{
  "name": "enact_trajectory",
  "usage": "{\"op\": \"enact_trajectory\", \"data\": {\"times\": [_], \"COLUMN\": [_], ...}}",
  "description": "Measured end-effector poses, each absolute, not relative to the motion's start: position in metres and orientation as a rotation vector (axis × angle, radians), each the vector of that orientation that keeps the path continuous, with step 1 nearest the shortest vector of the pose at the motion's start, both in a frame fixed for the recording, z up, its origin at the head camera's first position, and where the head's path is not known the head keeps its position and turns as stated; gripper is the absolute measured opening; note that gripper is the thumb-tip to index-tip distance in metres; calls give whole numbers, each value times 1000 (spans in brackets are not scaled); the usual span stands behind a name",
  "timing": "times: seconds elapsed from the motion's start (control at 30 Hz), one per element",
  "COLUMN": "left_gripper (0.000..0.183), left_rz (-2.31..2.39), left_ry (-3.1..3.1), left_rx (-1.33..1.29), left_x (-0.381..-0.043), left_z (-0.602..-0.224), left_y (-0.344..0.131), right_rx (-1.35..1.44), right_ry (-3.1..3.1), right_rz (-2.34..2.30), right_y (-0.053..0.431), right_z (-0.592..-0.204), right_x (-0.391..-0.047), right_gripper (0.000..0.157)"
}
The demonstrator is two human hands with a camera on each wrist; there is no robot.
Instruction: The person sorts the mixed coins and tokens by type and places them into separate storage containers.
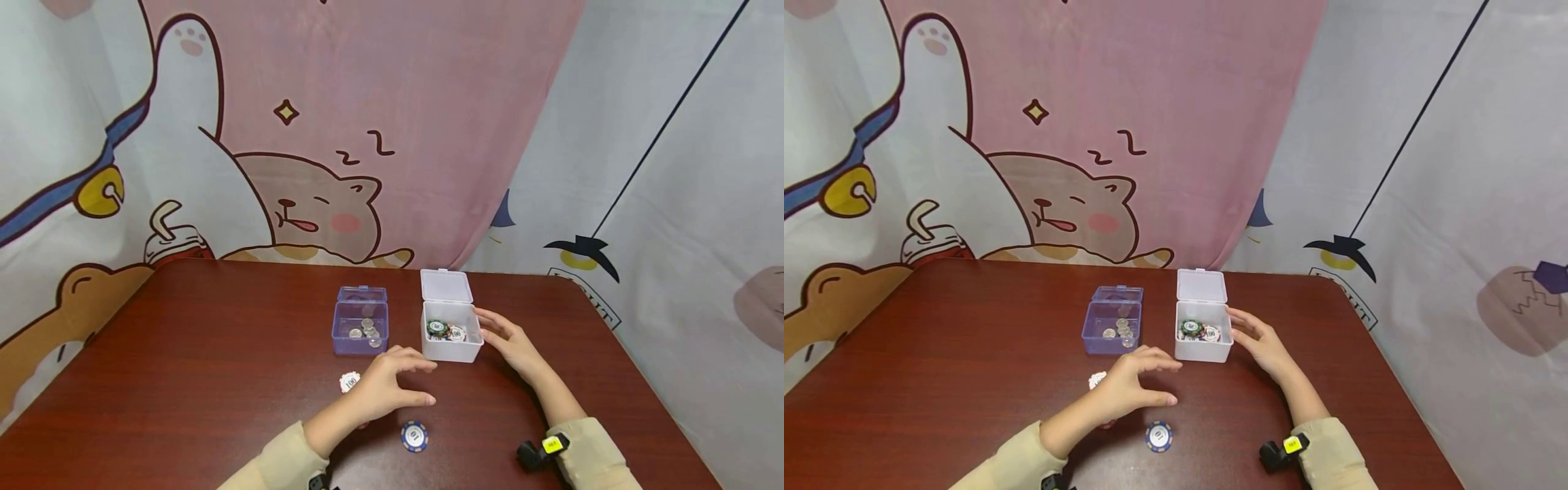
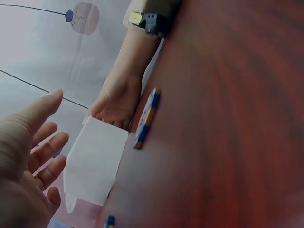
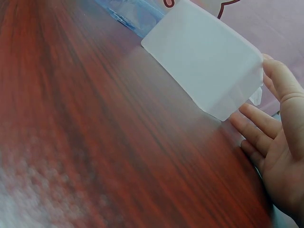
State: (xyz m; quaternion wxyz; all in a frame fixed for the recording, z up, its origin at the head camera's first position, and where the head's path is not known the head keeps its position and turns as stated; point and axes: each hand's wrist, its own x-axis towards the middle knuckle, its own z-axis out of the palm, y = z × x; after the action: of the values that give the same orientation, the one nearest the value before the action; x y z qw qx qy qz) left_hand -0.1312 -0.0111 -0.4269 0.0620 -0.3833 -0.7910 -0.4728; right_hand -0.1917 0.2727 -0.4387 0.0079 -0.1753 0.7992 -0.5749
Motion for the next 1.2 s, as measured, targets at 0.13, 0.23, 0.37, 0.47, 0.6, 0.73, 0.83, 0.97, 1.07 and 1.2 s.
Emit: {"op": "enact_trajectory", "data": {"times": [0.13, 0.23, 0.37, 0.47, 0.6, 0.73, 0.83, 0.97, 1.07, 1.2], "left_gripper": [45, 45, 46, 47, 46, 45, 44, 45, 45, 47], "left_rz": [-1398, -1368, -1325, -1266, -1202, -1157, -1090, -1036, -1020, -961], "left_ry": [-2420, -2428, -2444, -2458, -2483, -2552, -2595, -2617, -2620, -2610], "left_rx": [-1213, -1250, -1285, -1318, -1382, -1425, -1454, -1492, -1510, -1537], "left_x": [-126, -124, -121, -120, -119, -118, -117, -116, -115, -115], "left_z": [-430, -433, -437, -440, -444, -445, -445, -446, -446, -447], "left_y": [-14, -15, -17, -18, -21, -23, -25, -25, -25, -25], "right_rx": [-549, -548, -553, -554, -550, -551, -553, -557, -561, -570], "right_ry": [2499, 2500, 2498, 2495, 2490, 2485, 2482, 2481, 2481, 2497], "right_rz": [-1795, -1792, -1796, -1799, -1804, -1811, -1815, -1812, -1811, -1794], "right_y": [273, 273, 273, 273, 273, 273, 272, 272, 274, 280], "right_z": [-439, -438, -439, -439, -439, -439, -438, -438, -441, -450], "right_x": [-191, -191, -191, -192, -192, -192, -192, -192, -194, -200], "right_gripper": [44, 44, 44, 44, 44, 44, 44, 44, 44, 44]}}
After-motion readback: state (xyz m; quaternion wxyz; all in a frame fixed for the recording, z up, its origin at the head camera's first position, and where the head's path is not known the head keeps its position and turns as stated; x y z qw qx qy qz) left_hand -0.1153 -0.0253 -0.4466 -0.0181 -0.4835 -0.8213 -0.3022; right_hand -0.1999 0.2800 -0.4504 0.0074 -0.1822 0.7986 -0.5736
